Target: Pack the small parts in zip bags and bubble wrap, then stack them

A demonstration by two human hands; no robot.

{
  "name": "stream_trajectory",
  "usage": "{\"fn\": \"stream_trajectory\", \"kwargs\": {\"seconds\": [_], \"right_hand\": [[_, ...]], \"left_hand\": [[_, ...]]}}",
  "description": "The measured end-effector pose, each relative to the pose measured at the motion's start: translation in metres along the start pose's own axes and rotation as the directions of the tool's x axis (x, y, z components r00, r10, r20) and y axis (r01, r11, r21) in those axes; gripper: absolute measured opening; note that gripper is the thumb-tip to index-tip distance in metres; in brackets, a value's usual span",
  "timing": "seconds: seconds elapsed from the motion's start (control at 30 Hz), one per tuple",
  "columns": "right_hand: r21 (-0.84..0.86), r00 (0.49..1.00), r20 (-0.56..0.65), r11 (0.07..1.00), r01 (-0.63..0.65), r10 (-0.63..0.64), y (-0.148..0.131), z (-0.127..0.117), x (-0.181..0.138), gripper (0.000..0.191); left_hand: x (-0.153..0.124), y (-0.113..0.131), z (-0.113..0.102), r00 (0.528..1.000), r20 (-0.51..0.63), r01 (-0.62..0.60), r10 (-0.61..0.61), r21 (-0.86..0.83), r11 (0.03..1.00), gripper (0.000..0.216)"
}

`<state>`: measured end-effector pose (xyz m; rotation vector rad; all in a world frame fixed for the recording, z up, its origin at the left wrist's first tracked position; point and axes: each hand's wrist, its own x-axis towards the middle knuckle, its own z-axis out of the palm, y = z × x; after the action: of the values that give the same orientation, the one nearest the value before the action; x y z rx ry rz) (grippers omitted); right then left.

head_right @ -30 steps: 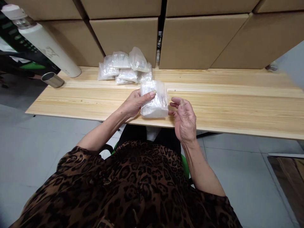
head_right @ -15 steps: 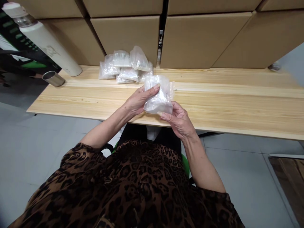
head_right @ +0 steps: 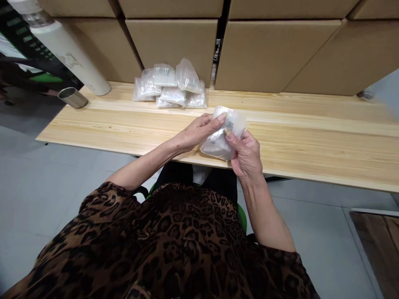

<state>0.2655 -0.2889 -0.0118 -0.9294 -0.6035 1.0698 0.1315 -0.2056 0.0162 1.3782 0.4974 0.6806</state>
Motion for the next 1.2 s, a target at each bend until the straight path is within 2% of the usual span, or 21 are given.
{"fn": "stream_trajectory", "kwargs": {"seconds": [0.13, 0.23, 0.33, 0.5, 0.57, 0.63, 0.77, 0.9, 1.0, 1.1, 1.13, 1.2], "right_hand": [[0.082, 0.990, -0.118, 0.993, 0.083, -0.073, 0.000, -0.005, 0.007, 0.041], [0.129, 0.974, -0.195, 0.981, 0.144, -0.117, 0.000, -0.006, 0.012, 0.039], [0.143, 0.972, -0.195, 0.976, 0.163, -0.134, 0.000, -0.004, 0.014, 0.036], [0.125, 0.964, -0.211, 0.974, 0.191, -0.162, 0.003, 0.002, 0.014, 0.033], [0.111, 0.953, -0.240, 0.970, 0.218, -0.187, 0.003, 0.007, 0.014, 0.031], [0.105, 0.939, -0.263, 0.961, 0.254, -0.220, 0.004, 0.012, 0.014, 0.028], [0.081, 0.929, -0.239, 0.948, 0.309, -0.282, 0.005, 0.021, 0.019, 0.027], [0.057, 0.959, -0.189, 0.973, 0.223, -0.209, 0.006, 0.016, 0.031, 0.041], [0.016, 0.986, -0.119, 0.992, 0.122, -0.119, 0.006, 0.005, 0.048, 0.045], [-0.030, 0.994, -0.058, 0.995, 0.093, -0.095, 0.005, -0.006, 0.078, 0.042], [-0.048, 0.995, -0.050, 0.995, 0.084, -0.087, 0.003, -0.008, 0.091, 0.040], [-0.083, 0.997, -0.055, 0.995, 0.058, -0.063, 0.000, -0.009, 0.120, 0.034]], "left_hand": [[-0.015, -0.006, -0.004, 0.988, -0.115, -0.100, 0.105, 0.046, 0.994, 0.053], [-0.024, -0.010, -0.008, 0.991, -0.044, -0.120, 0.128, 0.143, 0.982, 0.053], [-0.025, -0.011, -0.011, 0.989, 0.037, -0.148, 0.143, 0.164, 0.975, 0.053], [-0.019, -0.014, -0.010, 0.985, 0.018, -0.173, 0.173, 0.205, 0.963, 0.053], [-0.018, -0.015, -0.007, 0.982, -0.034, -0.178, 0.186, 0.166, 0.970, 0.057], [-0.019, -0.016, -0.004, 0.981, -0.108, -0.158, 0.163, 0.058, 0.986, 0.062], [-0.023, -0.016, -0.005, 0.982, -0.191, -0.032, -0.001, -0.171, 0.985, 0.062], [-0.021, -0.016, -0.011, 0.968, -0.252, -0.030, -0.021, -0.196, 0.980, 0.059], [-0.011, -0.018, -0.014, 0.940, -0.339, -0.010, -0.049, -0.169, 0.986, 0.057], [0.004, -0.019, -0.020, 0.931, -0.358, 0.053, -0.077, -0.076, 0.996, 0.047], [0.009, -0.019, -0.022, 0.929, -0.368, 0.051, -0.044, 0.008, 0.999, 0.045], [0.016, -0.016, -0.031, 0.924, -0.367, -0.006, 0.103, 0.257, 0.966, 0.040]]}}
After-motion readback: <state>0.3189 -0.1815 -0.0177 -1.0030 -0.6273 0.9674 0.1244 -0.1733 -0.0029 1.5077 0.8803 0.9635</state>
